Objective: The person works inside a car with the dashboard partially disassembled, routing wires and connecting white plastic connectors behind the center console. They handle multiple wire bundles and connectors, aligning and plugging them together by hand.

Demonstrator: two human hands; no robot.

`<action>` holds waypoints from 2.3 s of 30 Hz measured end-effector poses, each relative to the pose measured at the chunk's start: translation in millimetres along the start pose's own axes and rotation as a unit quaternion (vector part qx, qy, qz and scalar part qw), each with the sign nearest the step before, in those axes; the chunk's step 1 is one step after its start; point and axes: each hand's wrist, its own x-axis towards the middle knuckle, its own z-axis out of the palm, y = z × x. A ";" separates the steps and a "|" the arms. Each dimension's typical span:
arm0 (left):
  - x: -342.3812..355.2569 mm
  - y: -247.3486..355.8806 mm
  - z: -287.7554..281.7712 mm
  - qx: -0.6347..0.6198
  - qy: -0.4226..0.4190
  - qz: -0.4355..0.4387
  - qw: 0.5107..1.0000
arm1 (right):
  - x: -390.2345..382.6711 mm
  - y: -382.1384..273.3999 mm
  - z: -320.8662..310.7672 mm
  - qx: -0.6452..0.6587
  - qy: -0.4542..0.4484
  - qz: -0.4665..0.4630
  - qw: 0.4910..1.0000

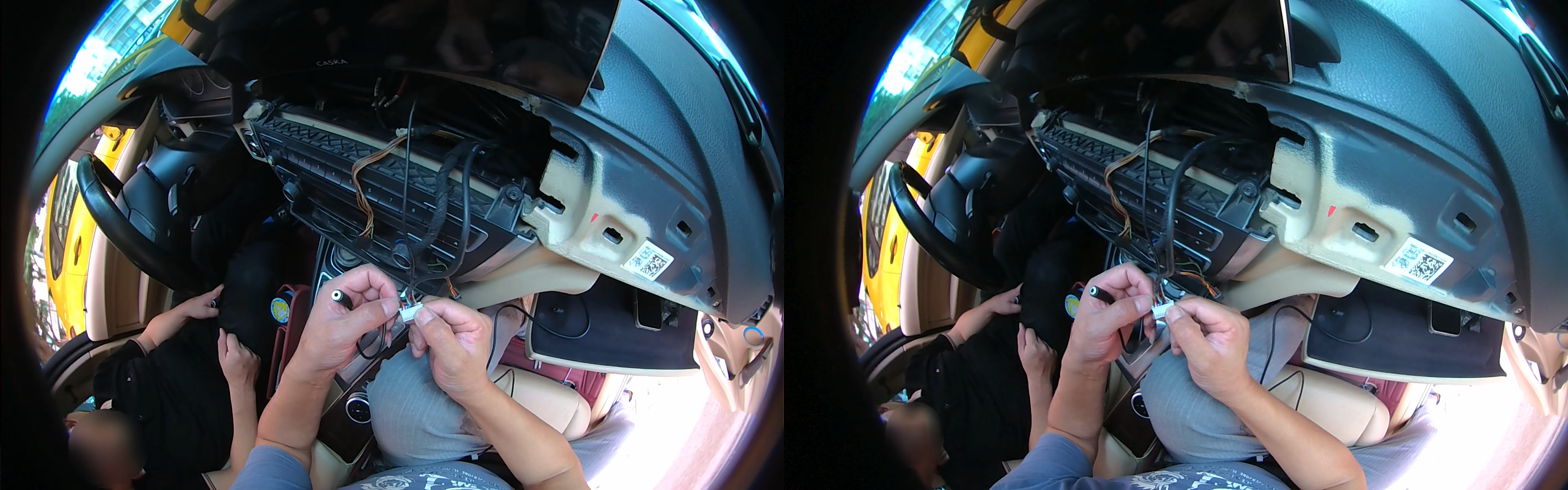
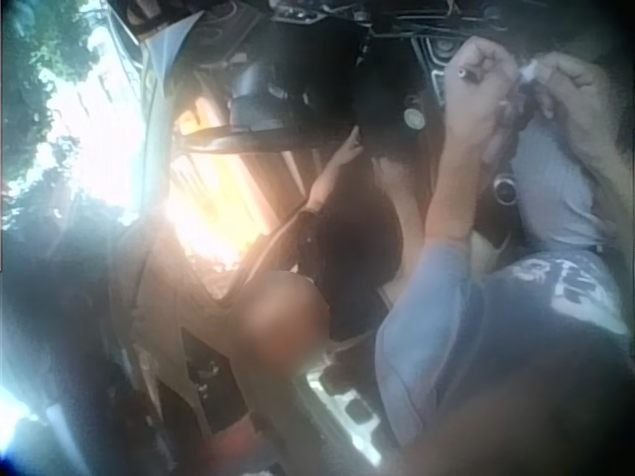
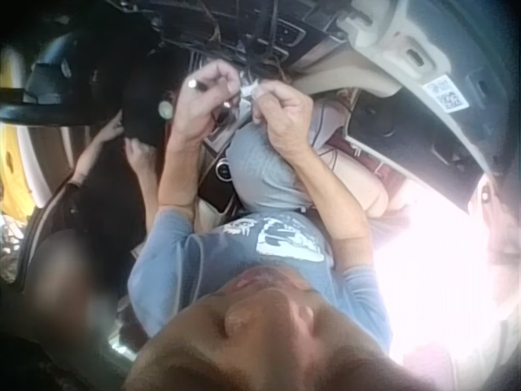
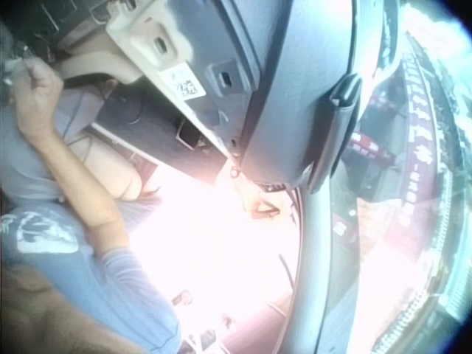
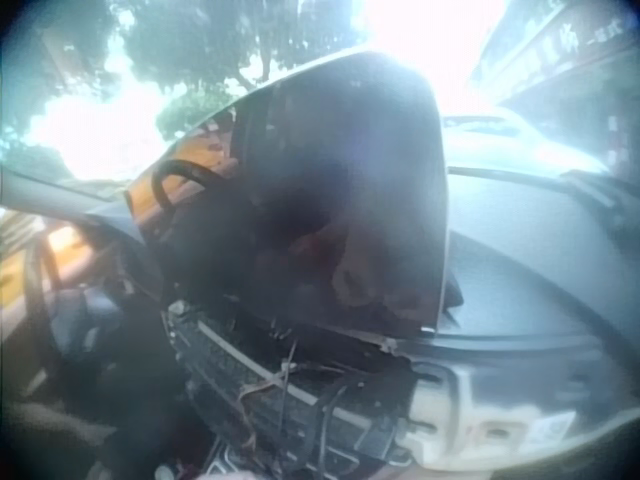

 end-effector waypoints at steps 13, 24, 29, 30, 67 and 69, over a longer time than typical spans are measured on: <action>-0.2 -11.5 -6.5 0.013 0.011 0.036 0.999 | -0.5 -15.3 0.9 -0.039 0.014 0.074 0.996; -29.9 -61.6 -20.8 -0.057 0.078 0.062 0.993 | -173.8 -65.6 -182.7 -0.391 0.184 0.107 0.896; -44.1 -65.2 -0.3 0.024 0.126 0.007 0.992 | -263.9 -30.3 -238.4 -0.563 0.123 0.143 0.805; -48.2 -68.0 4.9 0.038 0.153 -0.006 0.987 | -277.7 -22.2 -244.7 -0.569 0.088 0.157 0.802; -282.5 -211.3 24.1 0.518 0.089 0.146 0.838 | -288.9 31.1 -267.4 -0.665 0.118 0.103 0.730; -284.0 -198.1 24.7 0.530 0.116 0.182 0.820 | -294.6 34.7 -276.1 -0.652 0.136 0.087 0.741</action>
